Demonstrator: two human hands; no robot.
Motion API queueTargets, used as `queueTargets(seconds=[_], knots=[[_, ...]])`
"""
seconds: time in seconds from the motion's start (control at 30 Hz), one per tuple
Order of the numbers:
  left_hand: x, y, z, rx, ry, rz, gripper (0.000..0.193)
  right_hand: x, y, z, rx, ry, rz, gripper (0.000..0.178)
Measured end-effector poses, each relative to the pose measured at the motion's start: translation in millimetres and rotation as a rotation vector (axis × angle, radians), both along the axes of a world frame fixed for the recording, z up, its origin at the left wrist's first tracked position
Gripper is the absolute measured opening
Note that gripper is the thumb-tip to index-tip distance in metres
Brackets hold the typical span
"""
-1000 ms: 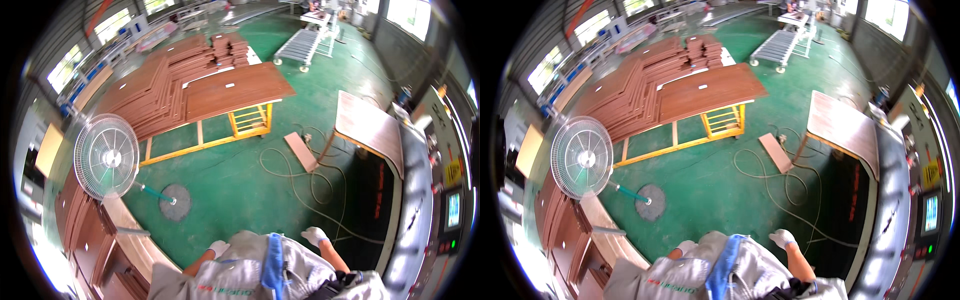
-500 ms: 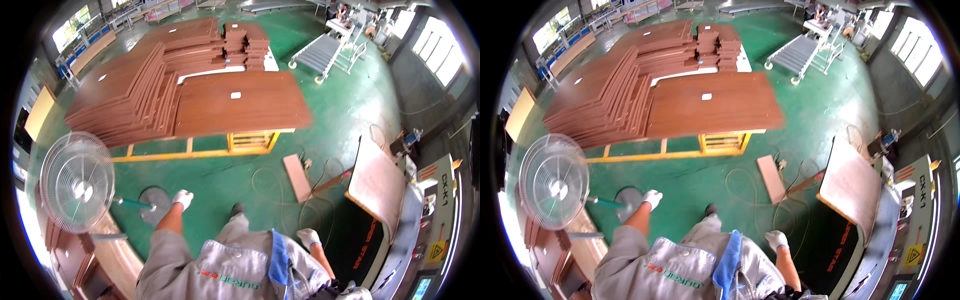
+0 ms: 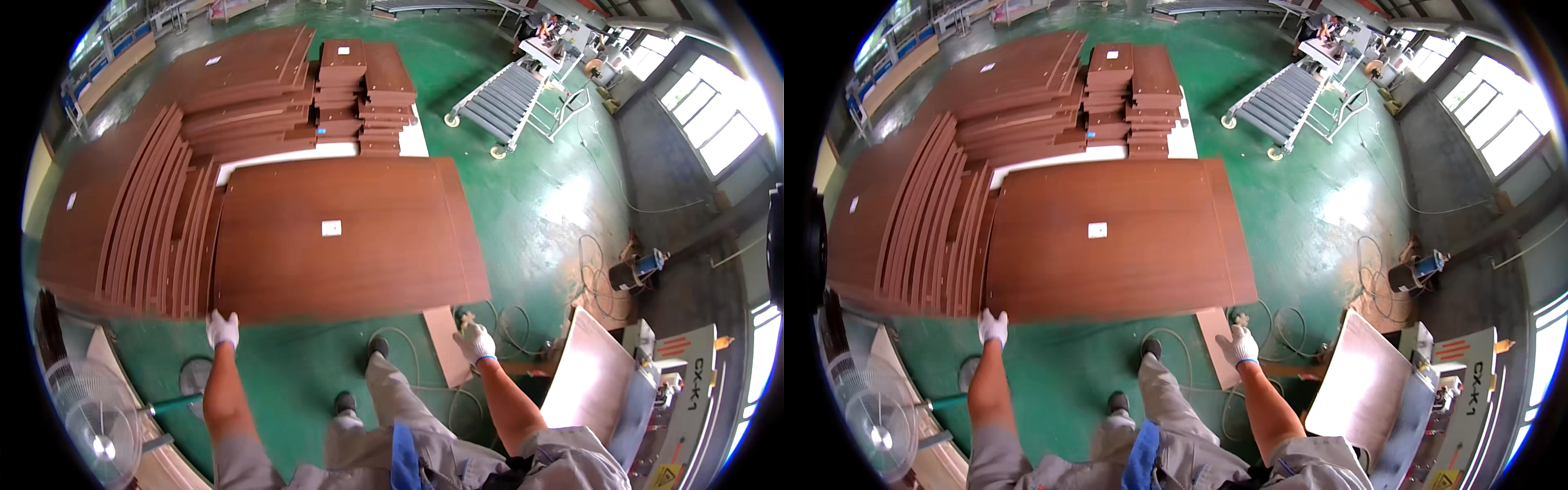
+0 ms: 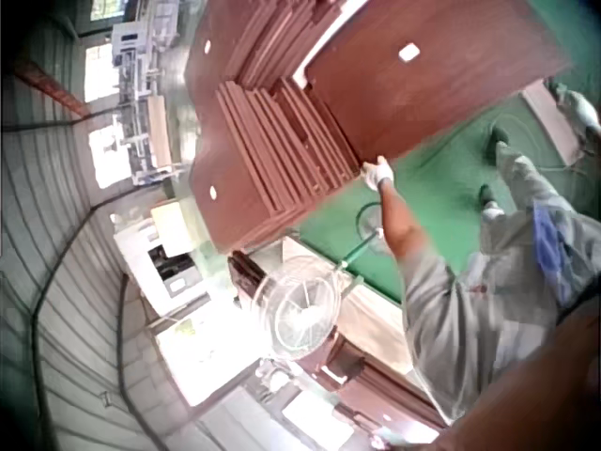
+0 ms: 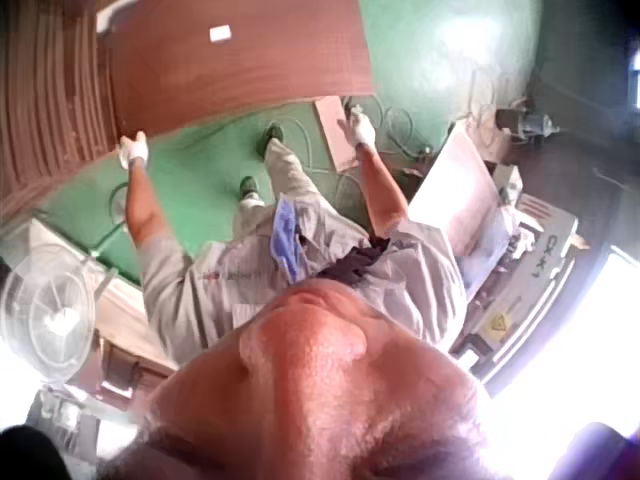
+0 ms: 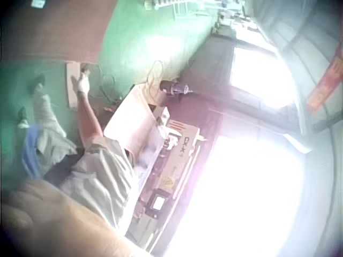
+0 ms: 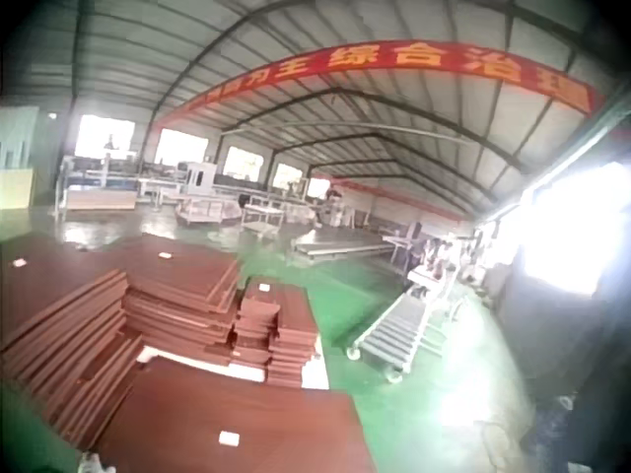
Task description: The person colors the edges of wooden panels using markers and subsequently cleans the panels using an air compressor tool. The person moves the panels between worktables and a stack throughout the process.
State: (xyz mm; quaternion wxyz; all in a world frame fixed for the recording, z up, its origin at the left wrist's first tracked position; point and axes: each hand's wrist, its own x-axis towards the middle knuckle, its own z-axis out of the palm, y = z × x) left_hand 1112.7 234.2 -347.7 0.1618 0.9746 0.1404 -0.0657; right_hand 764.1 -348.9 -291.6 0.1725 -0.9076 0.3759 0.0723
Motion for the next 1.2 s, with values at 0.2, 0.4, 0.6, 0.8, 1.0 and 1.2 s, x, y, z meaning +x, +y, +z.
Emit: queueTargets(seconds=[0.2,0.4,0.6,0.8,1.0,1.2], knots=[[28.4,-8.1,1.4,0.193,0.086,0.194,0.065,140.9,-51.9,-32.7,-0.329,-0.258,0.12,0.078],[-48.3,-1.1,-27.7,-0.101,-0.053,0.233,0.062,184.5,-170.1,-60.5,0.263,-0.281,-0.313,0.094],[-177.5,-92.4,5.2,-0.171,0.225,0.288,0.073,132.2,-268.3,-32.7,0.45,-0.204,-0.381,0.048],[-115.3,-69.4,8.6,-0.576,0.422,0.426,0.089,-45.1,-193.1,-32.4,0.463,-0.283,-0.549,0.053],[-99.7,-44.2,25.7,-0.518,0.289,0.436,0.099,-116.9,-52.0,93.0,0.158,-0.225,-0.717,0.061],[-107.1,-110.3,47.8,-0.496,0.303,0.333,0.097,-291.5,59.8,112.8,-0.047,-0.266,-0.995,0.064]])
